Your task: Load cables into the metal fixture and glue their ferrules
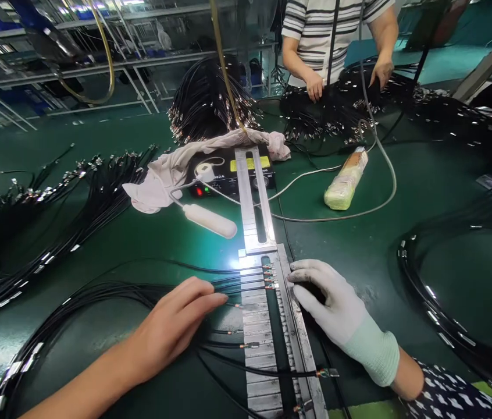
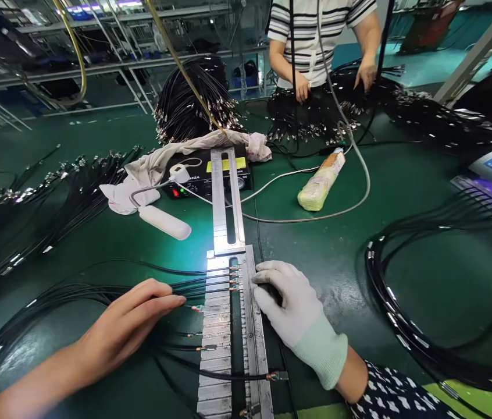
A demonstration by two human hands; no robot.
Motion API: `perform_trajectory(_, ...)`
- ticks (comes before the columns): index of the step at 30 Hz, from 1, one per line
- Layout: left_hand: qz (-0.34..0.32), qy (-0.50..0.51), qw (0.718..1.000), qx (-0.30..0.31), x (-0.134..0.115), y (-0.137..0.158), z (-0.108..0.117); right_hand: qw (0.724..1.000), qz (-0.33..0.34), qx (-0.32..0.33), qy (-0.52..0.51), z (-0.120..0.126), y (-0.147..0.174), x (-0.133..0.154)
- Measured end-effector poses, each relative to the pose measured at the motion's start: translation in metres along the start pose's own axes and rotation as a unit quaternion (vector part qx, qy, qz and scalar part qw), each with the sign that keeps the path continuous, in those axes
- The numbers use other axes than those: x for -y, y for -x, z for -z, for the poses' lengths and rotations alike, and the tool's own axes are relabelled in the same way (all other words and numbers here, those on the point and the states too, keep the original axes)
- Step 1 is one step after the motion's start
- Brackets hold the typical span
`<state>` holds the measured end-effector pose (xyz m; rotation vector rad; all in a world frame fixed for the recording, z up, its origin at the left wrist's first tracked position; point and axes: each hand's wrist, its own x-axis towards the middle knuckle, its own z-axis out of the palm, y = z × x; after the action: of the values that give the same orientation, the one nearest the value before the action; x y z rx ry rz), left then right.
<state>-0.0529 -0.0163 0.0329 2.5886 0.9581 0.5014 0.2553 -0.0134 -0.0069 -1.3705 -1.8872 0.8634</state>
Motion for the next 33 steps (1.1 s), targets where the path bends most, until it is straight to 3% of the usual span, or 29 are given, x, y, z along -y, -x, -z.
perform_trajectory(9, -0.001, -0.053, 0.999, -0.005, -0.016, -0.038, -0.041, 1.000, 0.010, -0.007, 0.012, 0.000, -0.002, -0.002)
perform_trajectory(20, -0.031, -0.043, 0.998, 0.027, -0.010, -0.035, -0.043, 1.000, 0.005, -0.004, 0.006, 0.001, -0.002, 0.000)
perform_trajectory(24, -0.004, -0.082, 0.997, 0.000, -0.014, -0.027, -0.044, 0.998, 0.002, 0.021, 0.063, 0.001, -0.002, 0.008)
perform_trajectory(28, 0.029, -0.127, 0.991, 0.018, -0.026, -0.018, -0.046, 0.986, 0.052, 0.060, 0.146, -0.005, -0.002, 0.016)
perform_trajectory(33, 0.049, -0.140, 0.989, -0.005, -0.030, -0.020, -0.044, 0.986, 0.070, 0.018, 0.150, -0.017, 0.001, 0.013)
